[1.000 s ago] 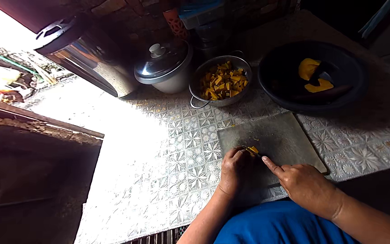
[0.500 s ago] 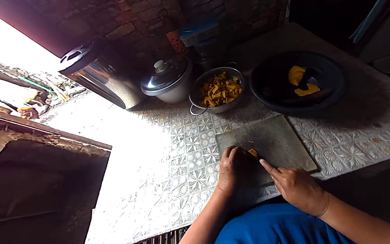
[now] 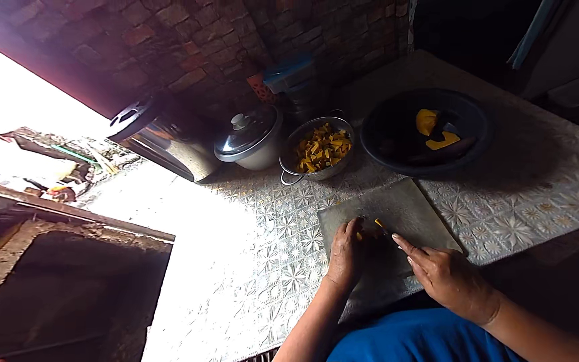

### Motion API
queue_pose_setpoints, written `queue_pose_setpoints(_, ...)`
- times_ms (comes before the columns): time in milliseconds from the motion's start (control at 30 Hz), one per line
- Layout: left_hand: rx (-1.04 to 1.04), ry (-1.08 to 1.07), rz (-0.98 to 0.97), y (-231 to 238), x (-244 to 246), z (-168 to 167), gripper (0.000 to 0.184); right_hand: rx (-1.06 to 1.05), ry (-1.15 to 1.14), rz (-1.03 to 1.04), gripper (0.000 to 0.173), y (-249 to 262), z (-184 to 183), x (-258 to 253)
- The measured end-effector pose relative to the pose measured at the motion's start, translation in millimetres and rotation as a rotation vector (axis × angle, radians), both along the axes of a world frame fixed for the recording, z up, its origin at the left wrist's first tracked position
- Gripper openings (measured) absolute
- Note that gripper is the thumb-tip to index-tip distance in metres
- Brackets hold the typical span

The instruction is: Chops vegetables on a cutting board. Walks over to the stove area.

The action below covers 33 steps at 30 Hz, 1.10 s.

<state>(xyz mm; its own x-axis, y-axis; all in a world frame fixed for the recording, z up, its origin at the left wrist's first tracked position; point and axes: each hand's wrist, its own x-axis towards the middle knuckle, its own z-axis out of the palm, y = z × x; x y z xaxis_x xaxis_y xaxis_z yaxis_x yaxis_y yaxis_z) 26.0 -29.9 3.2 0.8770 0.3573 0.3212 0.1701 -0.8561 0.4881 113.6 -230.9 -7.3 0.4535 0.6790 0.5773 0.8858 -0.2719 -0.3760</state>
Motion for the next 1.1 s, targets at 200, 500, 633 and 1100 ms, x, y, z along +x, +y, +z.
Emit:
queue_pose_setpoints(200, 0.118, 0.192, -0.156, 2.8, 7.5, 8.3, 0.018, 0.043, 0.019, 0.004, 0.044, -4.5, -0.5, 1.6)
queue_pose_setpoints(500, 0.152, 0.178, -0.173, 4.6, 0.8, 7.6, 0.015, 0.087, 0.114, 0.052, 0.044, -7.1, 1.9, 3.9)
queue_pose_setpoints(633, 0.137, 0.154, -0.169, 6.3, 0.8, 7.4, 0.016, 0.101, 0.162, 0.07, 0.045, -6.0, 2.4, 4.7)
queue_pose_setpoints(1100, -0.034, 0.375, -0.171, 0.7, 10.6, 27.1, 0.022, 0.103, 0.216, 0.099, 0.044, -7.7, 3.6, 2.7)
